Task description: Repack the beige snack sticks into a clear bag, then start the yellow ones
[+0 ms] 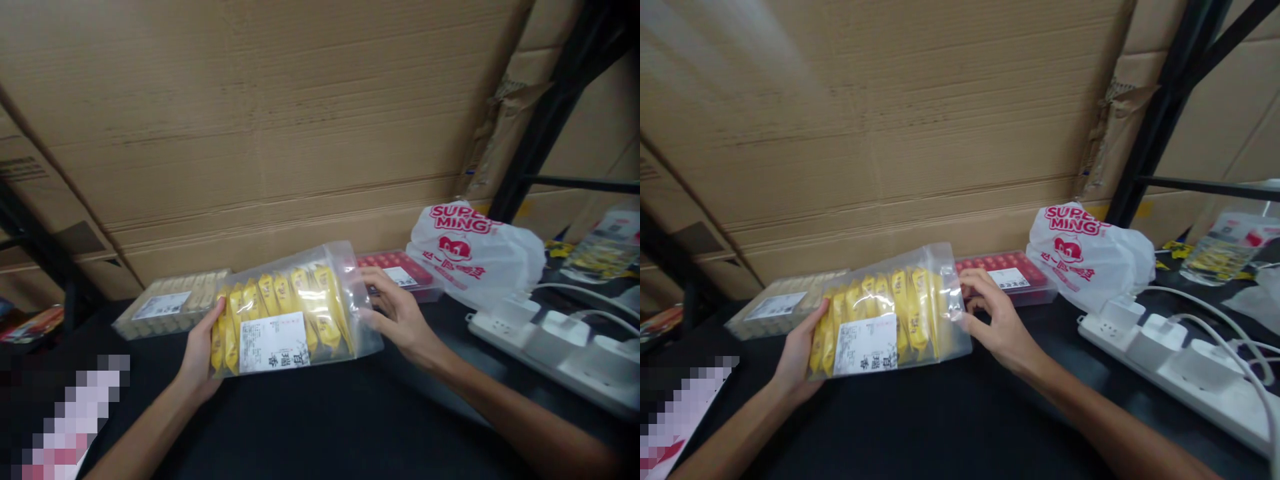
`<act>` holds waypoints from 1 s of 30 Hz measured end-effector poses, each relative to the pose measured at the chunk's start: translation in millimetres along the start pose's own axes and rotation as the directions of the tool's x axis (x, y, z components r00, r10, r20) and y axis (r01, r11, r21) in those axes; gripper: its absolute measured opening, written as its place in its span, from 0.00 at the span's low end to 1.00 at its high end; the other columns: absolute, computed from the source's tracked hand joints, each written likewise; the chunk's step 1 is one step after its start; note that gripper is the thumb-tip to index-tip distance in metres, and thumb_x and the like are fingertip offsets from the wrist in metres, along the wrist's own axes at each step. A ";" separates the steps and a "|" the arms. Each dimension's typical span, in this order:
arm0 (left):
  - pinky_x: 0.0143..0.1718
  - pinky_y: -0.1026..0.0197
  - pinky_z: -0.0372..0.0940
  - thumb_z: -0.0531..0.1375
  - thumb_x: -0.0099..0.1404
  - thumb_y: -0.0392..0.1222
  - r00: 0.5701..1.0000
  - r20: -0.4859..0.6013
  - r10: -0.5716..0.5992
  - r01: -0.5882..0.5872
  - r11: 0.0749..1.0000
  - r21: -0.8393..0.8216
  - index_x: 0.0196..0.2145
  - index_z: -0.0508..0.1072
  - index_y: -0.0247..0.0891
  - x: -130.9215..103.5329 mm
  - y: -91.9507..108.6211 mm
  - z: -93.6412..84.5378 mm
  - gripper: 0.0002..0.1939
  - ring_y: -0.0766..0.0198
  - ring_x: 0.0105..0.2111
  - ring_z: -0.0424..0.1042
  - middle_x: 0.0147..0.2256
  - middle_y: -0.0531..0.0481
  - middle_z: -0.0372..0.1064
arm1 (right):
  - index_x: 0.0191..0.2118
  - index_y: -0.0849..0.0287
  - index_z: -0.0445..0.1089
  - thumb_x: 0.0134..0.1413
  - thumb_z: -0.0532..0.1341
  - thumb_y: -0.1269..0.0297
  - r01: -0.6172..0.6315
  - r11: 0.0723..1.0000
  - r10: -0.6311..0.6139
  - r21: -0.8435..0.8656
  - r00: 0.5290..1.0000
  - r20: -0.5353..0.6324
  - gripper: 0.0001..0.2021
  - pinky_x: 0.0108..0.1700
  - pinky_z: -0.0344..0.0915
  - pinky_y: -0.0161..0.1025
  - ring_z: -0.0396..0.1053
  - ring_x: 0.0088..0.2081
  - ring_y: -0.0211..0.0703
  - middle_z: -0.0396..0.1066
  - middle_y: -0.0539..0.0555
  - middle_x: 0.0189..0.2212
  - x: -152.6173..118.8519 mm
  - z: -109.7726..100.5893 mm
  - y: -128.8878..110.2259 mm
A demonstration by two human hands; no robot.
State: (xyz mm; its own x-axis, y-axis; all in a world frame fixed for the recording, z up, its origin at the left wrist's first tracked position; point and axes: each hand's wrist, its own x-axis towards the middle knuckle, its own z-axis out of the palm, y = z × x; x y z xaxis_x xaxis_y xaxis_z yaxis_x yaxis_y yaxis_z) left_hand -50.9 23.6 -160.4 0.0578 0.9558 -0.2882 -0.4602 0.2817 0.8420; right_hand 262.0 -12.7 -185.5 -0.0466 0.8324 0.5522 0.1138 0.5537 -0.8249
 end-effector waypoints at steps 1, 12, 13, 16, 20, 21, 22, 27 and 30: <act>0.40 0.49 0.80 0.56 0.74 0.44 1.000 -0.014 0.002 -0.002 1.000 -0.006 0.60 0.72 0.29 1.4 2.0 -0.8 0.22 0.44 0.40 0.83 0.43 0.34 0.82 | 0.51 0.46 0.76 0.54 0.70 0.53 0.008 1.000 -0.007 -0.022 1.000 0.023 0.19 0.52 0.69 0.49 0.66 0.53 0.57 0.67 0.57 0.54 1.3 -2.2 1.7; 0.42 0.48 0.80 0.57 0.73 0.45 0.999 -0.014 0.044 -0.045 0.997 -0.069 0.60 0.72 0.30 6.6 6.0 -8.5 0.23 0.43 0.43 0.82 0.45 0.33 0.81 | 0.68 0.39 0.64 0.35 0.80 0.48 0.086 0.974 -0.029 -0.210 0.965 0.260 0.50 0.71 0.39 0.68 0.39 0.74 0.69 0.43 0.54 0.75 2.6 -19.4 2.8; 0.41 0.48 0.80 0.57 0.73 0.45 0.999 -0.015 0.047 -0.048 0.996 -0.071 0.60 0.72 0.30 6.5 5.3 -8.4 0.23 0.43 0.42 0.82 0.45 0.34 0.81 | 0.70 0.39 0.60 0.32 0.81 0.48 0.090 0.965 -0.022 -0.247 0.964 0.265 0.55 0.71 0.38 0.69 0.37 0.75 0.70 0.39 0.53 0.76 0.7 -16.9 1.5; 0.39 0.48 0.80 0.58 0.73 0.45 1.000 -0.022 0.011 -0.012 0.999 -0.044 0.60 0.72 0.29 6.1 2.0 -8.9 0.23 0.43 0.40 0.83 0.43 0.33 0.81 | 0.73 0.38 0.51 0.26 0.82 0.49 0.126 0.936 -0.034 -0.329 0.962 0.272 0.65 0.72 0.34 0.70 0.30 0.75 0.71 0.30 0.52 0.77 -4.2 -9.6 -0.8; 0.37 0.49 0.80 0.60 0.71 0.46 0.999 -0.008 -0.041 0.040 0.999 -0.026 0.58 0.73 0.29 5.1 -1.4 -10.4 0.23 0.44 0.38 0.83 0.40 0.34 0.82 | 0.75 0.40 0.48 0.24 0.82 0.47 0.122 0.943 -0.009 -0.309 0.939 0.344 0.69 0.71 0.29 0.72 0.26 0.75 0.72 0.33 0.54 0.77 -5.7 -10.4 3.0; 0.37 0.49 0.80 0.60 0.71 0.46 0.999 -0.008 -0.041 0.041 0.999 -0.028 0.58 0.74 0.30 4.8 -1.6 -10.5 0.23 0.44 0.38 0.83 0.40 0.34 0.82 | 0.75 0.40 0.47 0.24 0.82 0.45 0.105 0.952 0.003 -0.289 0.937 0.350 0.69 0.71 0.28 0.72 0.27 0.75 0.72 0.35 0.54 0.77 -5.5 -12.4 5.1; 0.37 0.50 0.80 0.60 0.71 0.46 0.999 -0.008 -0.044 0.043 0.999 -0.032 0.58 0.74 0.30 4.5 -1.5 -10.4 0.22 0.44 0.39 0.83 0.40 0.35 0.82 | 0.75 0.40 0.47 0.23 0.81 0.44 0.082 0.961 0.014 -0.265 0.939 0.342 0.70 0.71 0.29 0.72 0.27 0.75 0.73 0.36 0.55 0.77 -5.3 -14.5 7.6; 0.38 0.50 0.80 0.60 0.71 0.45 0.999 -0.014 -0.050 0.049 0.998 -0.042 0.57 0.74 0.30 4.5 0.2 -9.8 0.22 0.44 0.39 0.83 0.39 0.35 0.82 | 0.76 0.43 0.44 0.24 0.79 0.36 -0.011 0.990 0.041 -0.138 0.976 0.212 0.72 0.72 0.38 0.70 0.31 0.75 0.72 0.39 0.56 0.76 -4.8 -19.8 18.8; 0.39 0.49 0.80 0.61 0.71 0.45 0.998 -0.008 -0.061 0.060 0.997 -0.043 0.57 0.74 0.29 5.9 0.6 -10.4 0.22 0.43 0.39 0.83 0.40 0.34 0.82 | 0.76 0.42 0.41 0.22 0.79 0.37 -0.013 0.992 0.038 -0.127 0.980 0.194 0.74 0.73 0.36 0.68 0.30 0.76 0.69 0.38 0.56 0.77 -4.6 -19.0 19.7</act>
State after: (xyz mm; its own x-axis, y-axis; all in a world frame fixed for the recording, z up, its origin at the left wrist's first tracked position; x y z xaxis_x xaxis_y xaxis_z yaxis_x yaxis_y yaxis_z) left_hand -60.0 28.5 -166.4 0.0786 0.9362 -0.3425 -0.4934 0.3351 0.8027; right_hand 283.3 -6.1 -201.9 -0.2339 0.8415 0.4870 0.2396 0.5354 -0.8099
